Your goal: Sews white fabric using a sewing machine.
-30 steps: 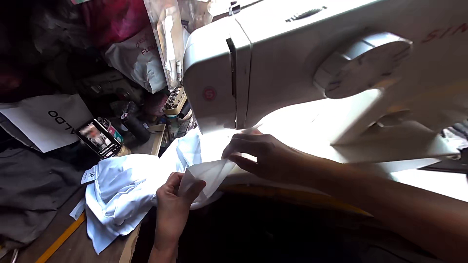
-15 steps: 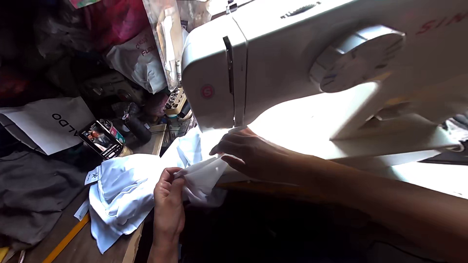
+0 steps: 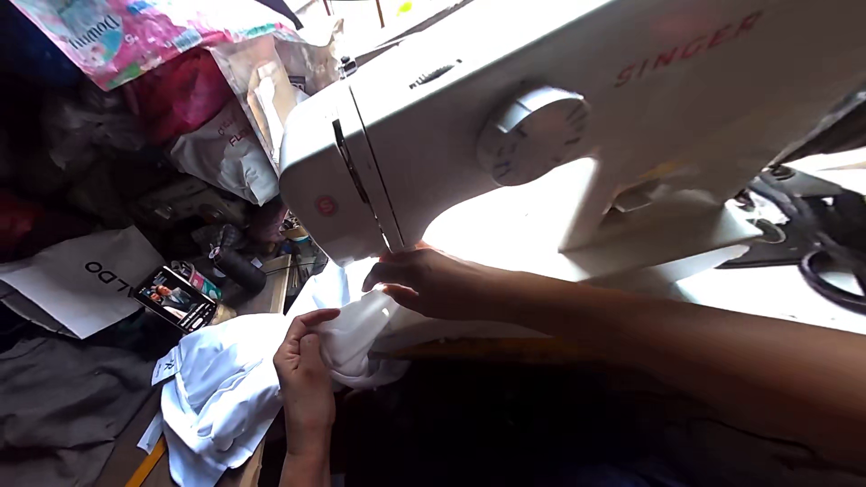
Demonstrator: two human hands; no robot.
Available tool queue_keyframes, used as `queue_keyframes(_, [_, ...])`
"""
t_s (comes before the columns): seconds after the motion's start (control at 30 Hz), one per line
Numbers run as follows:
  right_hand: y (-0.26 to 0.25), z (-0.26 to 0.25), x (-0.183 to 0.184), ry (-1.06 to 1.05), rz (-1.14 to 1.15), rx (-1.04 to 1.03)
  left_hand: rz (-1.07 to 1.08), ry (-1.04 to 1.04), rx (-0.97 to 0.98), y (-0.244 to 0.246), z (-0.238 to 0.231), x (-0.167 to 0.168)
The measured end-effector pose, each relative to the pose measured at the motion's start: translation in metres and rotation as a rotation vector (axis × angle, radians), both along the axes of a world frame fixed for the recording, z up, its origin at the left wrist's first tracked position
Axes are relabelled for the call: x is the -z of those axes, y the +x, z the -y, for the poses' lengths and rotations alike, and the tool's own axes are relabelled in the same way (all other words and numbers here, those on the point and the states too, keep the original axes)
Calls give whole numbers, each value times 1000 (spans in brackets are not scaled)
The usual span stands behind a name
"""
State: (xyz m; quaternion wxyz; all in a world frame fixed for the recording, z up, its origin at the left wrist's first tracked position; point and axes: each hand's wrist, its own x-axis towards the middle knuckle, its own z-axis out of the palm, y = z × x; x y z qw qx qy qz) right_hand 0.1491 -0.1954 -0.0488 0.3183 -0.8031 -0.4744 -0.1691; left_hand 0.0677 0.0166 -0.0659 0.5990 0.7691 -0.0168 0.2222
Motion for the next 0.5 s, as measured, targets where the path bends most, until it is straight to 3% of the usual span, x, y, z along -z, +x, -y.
queue_keyframes(0.3, [1, 3, 5, 35, 3, 8, -26, -178, 94, 1, 8, 2])
queue_keyframes(0.4, [0, 2, 4, 22, -6, 17, -53, -122, 120, 3, 5, 5])
queue_keyframes(0.5, [0, 0, 3, 35, -22, 10, -60, 59, 17, 2, 5, 5])
